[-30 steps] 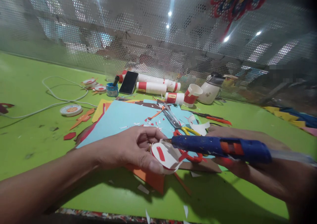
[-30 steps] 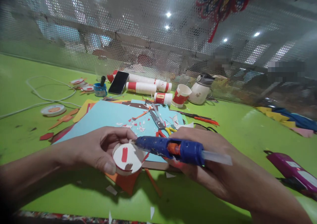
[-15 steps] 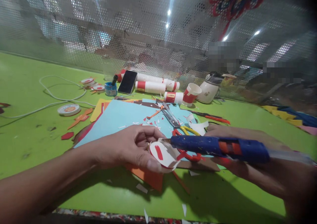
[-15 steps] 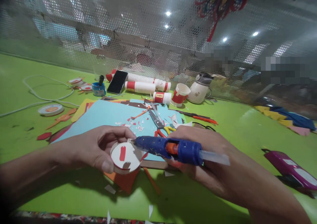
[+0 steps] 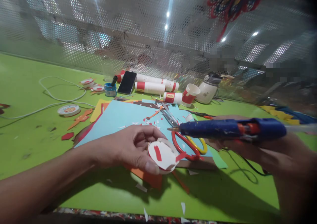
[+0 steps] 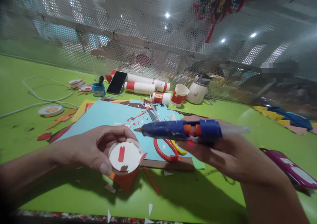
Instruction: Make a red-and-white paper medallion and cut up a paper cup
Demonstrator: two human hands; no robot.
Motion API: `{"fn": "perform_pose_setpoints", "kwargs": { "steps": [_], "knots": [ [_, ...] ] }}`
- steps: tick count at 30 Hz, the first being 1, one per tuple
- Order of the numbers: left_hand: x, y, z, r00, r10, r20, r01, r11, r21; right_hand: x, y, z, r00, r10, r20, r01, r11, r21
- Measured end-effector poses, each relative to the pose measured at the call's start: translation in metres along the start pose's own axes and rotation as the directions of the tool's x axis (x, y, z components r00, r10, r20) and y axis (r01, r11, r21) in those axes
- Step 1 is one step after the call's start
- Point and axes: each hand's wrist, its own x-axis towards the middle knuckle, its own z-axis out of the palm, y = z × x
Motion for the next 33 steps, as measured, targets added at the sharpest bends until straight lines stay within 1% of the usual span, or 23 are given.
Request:
{"fn": "perform_pose_setpoints", "kwargs": {
  "steps": [2, 3, 7, 8, 9, 10, 11, 12, 13, 14, 15, 17, 20, 23, 26, 28, 30, 32, 33],
  "knots": [
    [0.0, 0.0, 0.001, 1.0, -0.014, -0.01, 0.014, 1.0, 0.007, 0.001, 0.011, -0.002, 0.999, 0.02, 0.027, -0.02, 1.0, 0.019],
    [0.0, 0.001, 0.001, 1.0, -0.014, -0.017, 0.014, 1.0, 0.008, 0.003, 0.015, -0.003, 0.999, 0.035, 0.015, -0.035, 0.999, 0.024],
    [0.0, 0.002, 0.003, 1.0, -0.007, -0.03, 0.008, 0.999, 0.034, 0.017, 0.029, -0.005, 0.986, 0.145, -0.088, -0.143, 0.989, 0.03],
    [0.0, 0.002, 0.003, 1.0, -0.007, -0.025, 0.008, 0.999, 0.042, 0.021, 0.033, -0.006, 0.972, 0.186, -0.142, -0.186, 0.983, 0.012],
    [0.0, 0.002, 0.003, 1.0, -0.007, -0.017, 0.007, 0.999, 0.046, 0.025, 0.038, -0.007, 0.949, 0.244, -0.201, -0.252, 0.968, -0.015],
    [0.001, 0.002, 0.002, 1.0, -0.005, -0.009, 0.005, 0.999, 0.045, 0.029, 0.045, -0.008, 0.909, 0.301, -0.286, -0.328, 0.943, -0.049],
    [0.001, 0.001, 0.002, 1.0, -0.002, 0.0, 0.003, 0.999, 0.042, 0.032, 0.054, -0.008, 0.859, 0.351, -0.372, -0.41, 0.908, -0.09],
    [0.001, 0.0, 0.002, 1.0, -0.001, 0.004, 0.001, 0.999, 0.042, 0.035, 0.064, -0.009, 0.825, 0.409, -0.39, -0.49, 0.862, -0.131],
    [0.002, -0.001, 0.001, 1.0, -0.001, 0.003, 0.001, 0.999, 0.045, 0.037, 0.077, -0.009, 0.766, 0.453, -0.455, -0.575, 0.8, -0.171],
    [0.002, -0.003, 0.001, 1.0, -0.003, -0.001, 0.003, 0.999, 0.053, 0.039, 0.09, -0.008, 0.726, 0.468, -0.503, -0.621, 0.761, -0.188],
    [0.003, -0.004, 0.0, 1.0, -0.005, -0.007, 0.006, 0.998, 0.063, 0.041, 0.103, -0.007, 0.72, 0.478, -0.502, -0.636, 0.744, -0.205],
    [0.004, -0.006, -0.001, 1.0, -0.007, -0.019, 0.009, 0.996, 0.083, 0.043, 0.126, -0.004, 0.72, 0.494, -0.487, -0.66, 0.705, -0.262],
    [0.004, -0.006, 0.0, 0.999, -0.012, -0.04, 0.016, 0.994, 0.104, 0.044, 0.15, 0.004, 0.752, 0.526, -0.397, -0.656, 0.654, -0.376],
    [0.002, -0.004, 0.002, 0.999, -0.02, -0.045, 0.025, 0.993, 0.116, 0.041, 0.162, 0.01, 0.787, 0.545, -0.289, -0.613, 0.64, -0.463],
    [0.001, -0.002, 0.002, 0.999, -0.006, -0.031, 0.01, 0.994, 0.104, 0.036, 0.169, 0.012, 0.807, 0.56, -0.185, -0.568, 0.653, -0.501],
    [0.001, -0.001, 0.001, 1.0, 0.013, -0.02, -0.011, 0.995, 0.096, 0.036, 0.167, 0.009, 0.818, 0.556, -0.147, -0.546, 0.669, -0.505],
    [0.001, -0.001, 0.001, 1.0, 0.021, -0.008, -0.02, 0.996, 0.092, 0.038, 0.158, 0.007, 0.833, 0.53, -0.161, -0.532, 0.683, -0.5],
    [0.001, 0.0, 0.001, 1.0, 0.007, -0.009, -0.006, 0.995, 0.099, 0.042, 0.136, 0.006, 0.85, 0.479, -0.217, -0.519, 0.699, -0.491],
    [0.001, 0.001, 0.002, 1.0, 0.003, -0.015, -0.001, 0.995, 0.103, 0.043, 0.121, 0.008, 0.86, 0.45, -0.243, -0.509, 0.715, -0.479]
  ]
}}
